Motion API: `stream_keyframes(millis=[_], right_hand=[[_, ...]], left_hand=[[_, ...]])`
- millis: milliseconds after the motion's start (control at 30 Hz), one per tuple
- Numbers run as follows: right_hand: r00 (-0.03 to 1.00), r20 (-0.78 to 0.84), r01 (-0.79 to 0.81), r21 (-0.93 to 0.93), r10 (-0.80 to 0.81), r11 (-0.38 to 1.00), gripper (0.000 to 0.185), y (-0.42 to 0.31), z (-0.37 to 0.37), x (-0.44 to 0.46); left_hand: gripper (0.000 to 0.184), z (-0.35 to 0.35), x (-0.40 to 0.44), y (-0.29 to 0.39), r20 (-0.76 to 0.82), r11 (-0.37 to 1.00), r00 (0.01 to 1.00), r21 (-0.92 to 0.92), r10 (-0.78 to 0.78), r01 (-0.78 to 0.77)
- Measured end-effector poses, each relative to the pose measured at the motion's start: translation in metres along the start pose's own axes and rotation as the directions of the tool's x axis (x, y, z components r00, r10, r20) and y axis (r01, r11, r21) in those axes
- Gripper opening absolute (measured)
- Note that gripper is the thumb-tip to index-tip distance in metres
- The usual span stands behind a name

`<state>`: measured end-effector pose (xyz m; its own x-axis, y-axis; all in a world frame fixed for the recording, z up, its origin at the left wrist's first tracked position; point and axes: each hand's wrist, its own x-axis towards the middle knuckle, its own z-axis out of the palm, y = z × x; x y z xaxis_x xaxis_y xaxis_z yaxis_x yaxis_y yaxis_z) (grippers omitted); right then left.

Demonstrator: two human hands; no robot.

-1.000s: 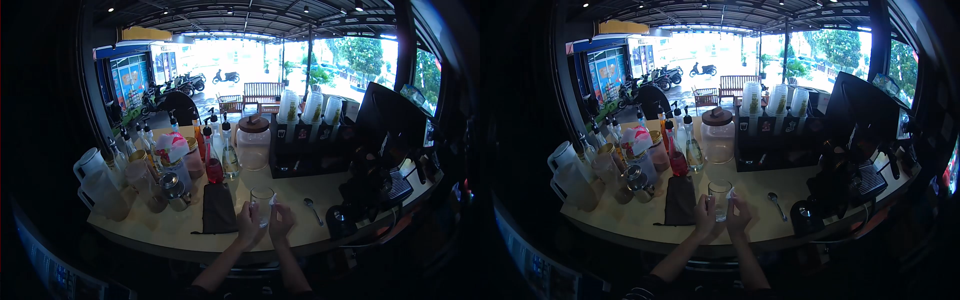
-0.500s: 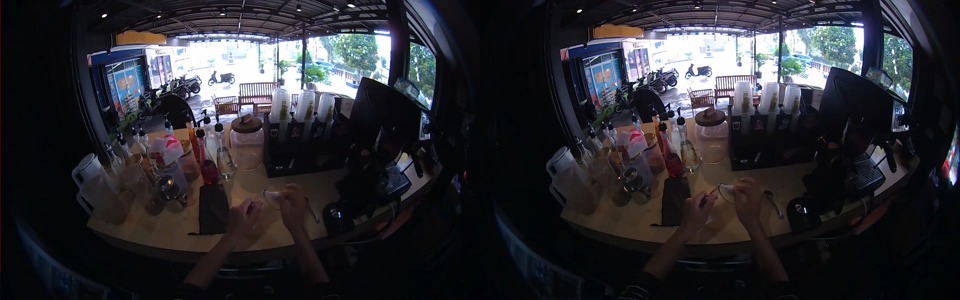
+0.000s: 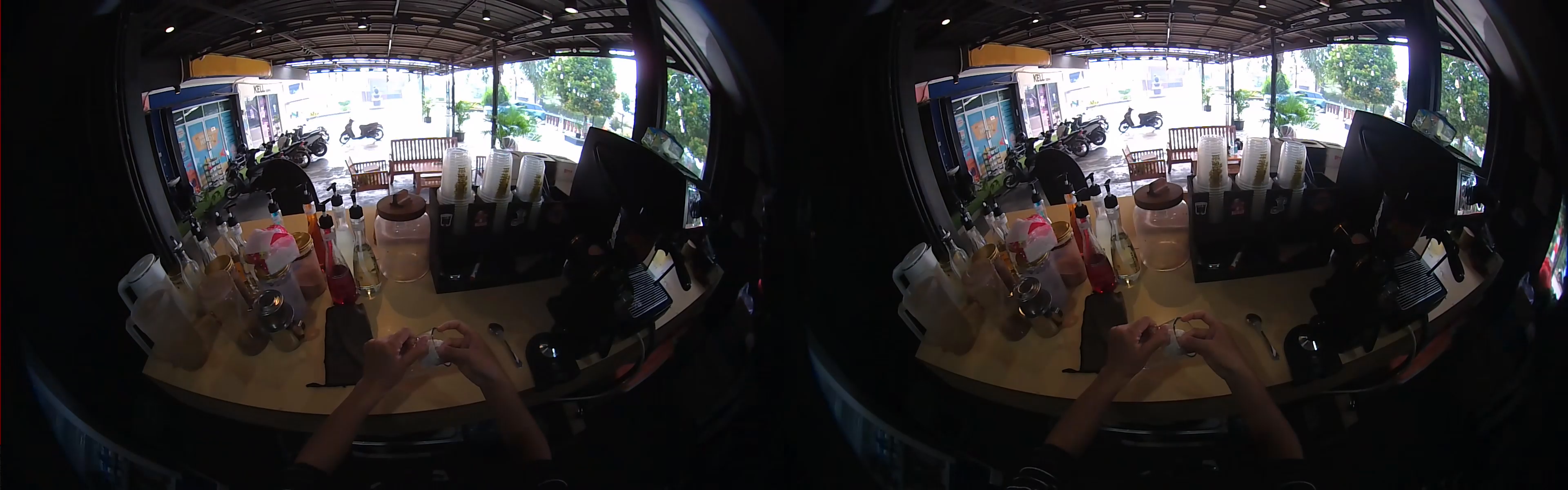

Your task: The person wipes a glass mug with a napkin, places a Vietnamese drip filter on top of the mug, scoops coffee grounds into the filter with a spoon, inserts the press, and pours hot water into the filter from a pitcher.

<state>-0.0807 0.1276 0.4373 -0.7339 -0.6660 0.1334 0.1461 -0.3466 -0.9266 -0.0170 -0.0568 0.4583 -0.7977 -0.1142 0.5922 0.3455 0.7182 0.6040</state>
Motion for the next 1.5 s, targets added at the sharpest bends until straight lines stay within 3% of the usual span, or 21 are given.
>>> stream_keyframes(millis=[133, 200, 233, 300, 367, 433, 500, 567, 633, 700, 900, 1033, 1100, 1133, 1167, 1233, 1267, 1300, 1367, 1400, 1500], right_hand=[[0.996, -0.094, 0.045, 0.391, -0.009, 0.919, 0.032, -0.009, 0.011, -0.002], [0.849, -0.284, 0.363, -0.296, -0.445, 0.883, 0.022, -0.024, 0.012, 0.0], [0.85, -0.288, 0.36, -0.294, -0.441, 0.886, 0.022, -0.029, 0.014, 0.004], [0.801, 0.01, 0.479, -0.609, -0.599, 0.632, 0.02, -0.038, 0.019, 0.01], [0.854, 0.12, 0.42, -0.735, -0.507, 0.533, 0.02, -0.044, 0.036, 0.006], [0.968, 0.225, 0.247, -0.79, -0.11, 0.56, 0.022, -0.048, 0.041, 0.009], [0.944, 0.311, 0.311, -0.731, -0.11, 0.607, 0.015, -0.045, 0.027, 0.019], [0.937, 0.316, 0.259, -0.344, -0.148, 0.903, 0.011, -0.033, 0.013, 0.03], [0.952, 0.287, 0.184, -0.261, -0.105, 0.948, 0.014, -0.018, 0.005, 0.036], [0.962, 0.142, 0.21, 0.17, -0.234, 0.963, 0.015, 0.004, 0.008, 0.037], [0.896, -0.345, 0.314, 0.041, -0.282, 0.949, 0.019, 0.038, 0.027, 0.027], [0.835, -0.475, 0.327, 0.024, -0.277, 0.945, 0.019, 0.032, 0.02, 0.015], [0.717, -0.464, 0.526, -0.131, -0.521, 0.84, 0.02, 0.016, 0.014, 0.01], [0.645, -0.432, 0.47, -0.426, -0.631, 0.773, 0.021, -0.001, 0.023, 0.007], [0.648, -0.435, 0.465, -0.424, -0.625, 0.777, 0.021, -0.013, 0.029, 0.005], [0.689, 0.1, 0.463, -0.823, -0.718, 0.329, 0.025, -0.027, 0.037, 0.003], [0.817, 0.305, 0.394, -0.915, -0.49, 0.088, 0.034, -0.026, 0.026, 0.004], [0.815, 0.303, 0.394, -0.915, -0.494, 0.087, 0.034, -0.029, 0.021, 0.006], [0.635, 0.709, 0.665, -0.704, -0.308, -0.248, 0.034, -0.036, 0.017, 0.01], [0.633, 0.711, 0.667, -0.702, -0.307, -0.25, 0.034, -0.037, 0.019, 0.009], [0.869, 0.479, 0.475, -0.878, -0.122, -0.067, 0.038, -0.036, 0.033, 0.001]], left_hand=[[0.034, -0.005, -0.001, -0.011, -0.012, 0.998, 1.0, -0.06, -0.009, 0.009], [0.032, -0.007, -0.002, -0.014, 0.008, 0.996, 1.0, -0.083, 0.03, -0.029], [0.031, -0.007, -0.003, -0.014, 0.031, 0.992, 0.997, -0.107, 0.071, -0.067], [0.03, -0.005, -0.004, -0.014, 0.039, 0.989, 0.995, -0.119, 0.097, -0.092], [0.029, -0.002, -0.003, -0.016, 0.039, 0.984, 0.991, -0.132, 0.127, -0.121], [0.03, 0.0, -0.003, -0.019, -0.048, 0.963, 0.986, -0.212, 0.158, -0.165], [0.028, -0.002, -0.004, -0.016, -0.038, 0.949, 0.996, -0.301, 0.086, -0.094], [0.027, -0.001, -0.006, -0.013, -0.019, 0.922, 1.0, -0.386, 0.005, -0.012], [0.024, 0.006, -0.006, -0.01, -0.077, 0.723, 0.98, -0.686, -0.186, 0.083], [0.024, 0.007, -0.006, -0.017, -0.055, 0.691, 0.959, -0.705, -0.279, 0.16], [0.029, 0.02, -0.007, -0.03, -0.112, 0.688, 0.916, -0.697, -0.385, 0.204], [0.031, 0.011, -0.006, -0.023, -0.131, 0.698, 0.923, -0.694, -0.361, 0.174], [0.032, 0.003, -0.001, -0.03, -0.121, 0.758, 0.938, -0.627, -0.324, 0.181], [0.033, 0.0, 0.0, -0.034, -0.101, 0.812, 0.952, -0.553, -0.29, 0.189], [0.033, 0.0, 0.002, -0.036, -0.098, 0.81, 0.95, -0.552, -0.296, 0.196], [0.034, -0.001, 0.009, -0.039, -0.09, 0.932, 0.979, -0.332, -0.185, 0.145], [0.034, -0.003, 0.012, -0.039, -0.089, 0.933, 0.98, -0.33, -0.18, 0.142], [0.033, -0.005, 0.014, -0.037, -0.082, 0.918, 0.979, -0.369, -0.186, 0.144], [0.033, -0.01, 0.017, -0.031, -0.074, 0.901, 0.978, -0.408, -0.193, 0.147], [0.032, -0.016, 0.018, -0.018, -0.074, 0.937, 0.985, -0.328, -0.153, 0.12], [0.032, -0.013, 0.02, -0.006, -0.131, 0.968, 0.981, -0.224, -0.142, 0.11]])
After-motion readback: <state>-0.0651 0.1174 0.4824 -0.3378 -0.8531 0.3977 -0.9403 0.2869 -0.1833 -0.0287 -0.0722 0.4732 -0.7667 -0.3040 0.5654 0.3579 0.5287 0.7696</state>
